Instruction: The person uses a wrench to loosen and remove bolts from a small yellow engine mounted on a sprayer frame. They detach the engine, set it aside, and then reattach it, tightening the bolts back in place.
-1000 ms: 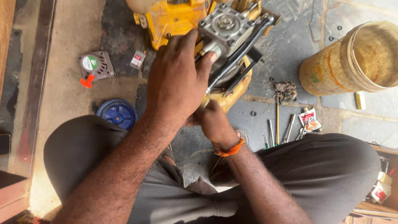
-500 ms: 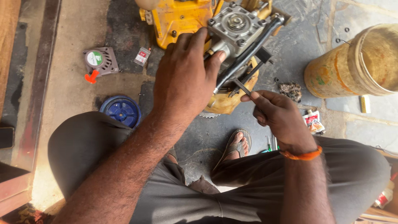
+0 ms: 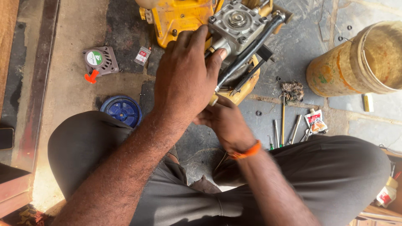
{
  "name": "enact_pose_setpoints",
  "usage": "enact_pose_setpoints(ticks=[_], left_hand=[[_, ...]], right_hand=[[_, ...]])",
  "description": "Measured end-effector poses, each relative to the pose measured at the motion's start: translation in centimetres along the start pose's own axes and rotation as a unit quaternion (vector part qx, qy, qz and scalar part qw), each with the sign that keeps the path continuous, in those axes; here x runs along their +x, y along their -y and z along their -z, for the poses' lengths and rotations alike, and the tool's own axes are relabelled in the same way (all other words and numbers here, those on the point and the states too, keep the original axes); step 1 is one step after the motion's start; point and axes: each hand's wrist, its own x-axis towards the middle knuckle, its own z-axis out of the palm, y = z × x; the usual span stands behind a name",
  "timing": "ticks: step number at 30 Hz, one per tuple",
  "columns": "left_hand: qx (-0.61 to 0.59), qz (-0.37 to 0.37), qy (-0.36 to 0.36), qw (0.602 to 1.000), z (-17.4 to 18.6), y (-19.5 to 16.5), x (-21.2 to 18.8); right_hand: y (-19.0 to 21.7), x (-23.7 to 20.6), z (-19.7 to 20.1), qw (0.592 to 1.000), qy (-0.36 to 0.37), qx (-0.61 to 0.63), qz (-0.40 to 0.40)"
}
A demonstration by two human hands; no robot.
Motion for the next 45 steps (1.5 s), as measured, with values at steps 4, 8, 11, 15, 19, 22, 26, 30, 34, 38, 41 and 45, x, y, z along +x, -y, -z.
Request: enact_pose_setpoints(ticks=[4,8,11,15,19,22,26,30,34,38,41,45], left_hand=[[-0.019,-0.002,0.009,1.0,0.4,0.1,0.0],[-0.009,0.012,0.02,1.0,0.4,0.2,0.1],[0.001,0.009,0.019,1.0,0.1,0.3,0.0],[0.009,-0.006,0.001,1.0,0.1,0.3,-0.1],[0.007,0.001,0.004,1.0,0.3,0.1,-0.2],[0.005,-0.001,0.001,1.0,0.4,0.0,-0.1],[0.013,0.001,0.002,1.0,0.3,0.0,0.0],[0.009,-0.001,-0.004,1.0,0.2,-0.2,0.0],[-0.008,0.005,0.004,1.0,0.4,-0.2,-0.1],[-0.015,-0.007,0.001,1.0,0.6,0.0,-0.1],[-0.006,0.003,0.016,1.0,0.4,0.2,0.0],[0.011,-0.002,0.004,1.0,0.1,0.3,-0.1]], right_hand=[[0.0,0.1,1.2,0.985,0.059,-0.159,0.033],[2.0,-3.0,4.5,0.92,0.04,-0.386,0.048],[4.1,-4.2,6.1,0.928,-0.005,-0.355,0.115],[5.7,-4.0,7.3,0.937,-0.073,-0.322,0.114],[5.7,-2.9,7.7,0.951,-0.072,-0.271,0.131],[5.5,-2.6,7.6,0.955,-0.058,-0.258,0.132],[4.2,-2.3,5.9,0.962,-0.062,-0.256,0.077],[1.0,-0.9,2.4,0.99,-0.027,-0.129,0.043],[-0.7,0.8,-0.2,1.0,-0.006,0.001,0.0],[0.4,-0.9,0.8,0.99,0.053,-0.13,-0.009],[2.6,-3.5,3.6,0.946,0.037,-0.321,0.006],[4.9,-4.4,6.3,0.938,-0.029,-0.331,0.103]])
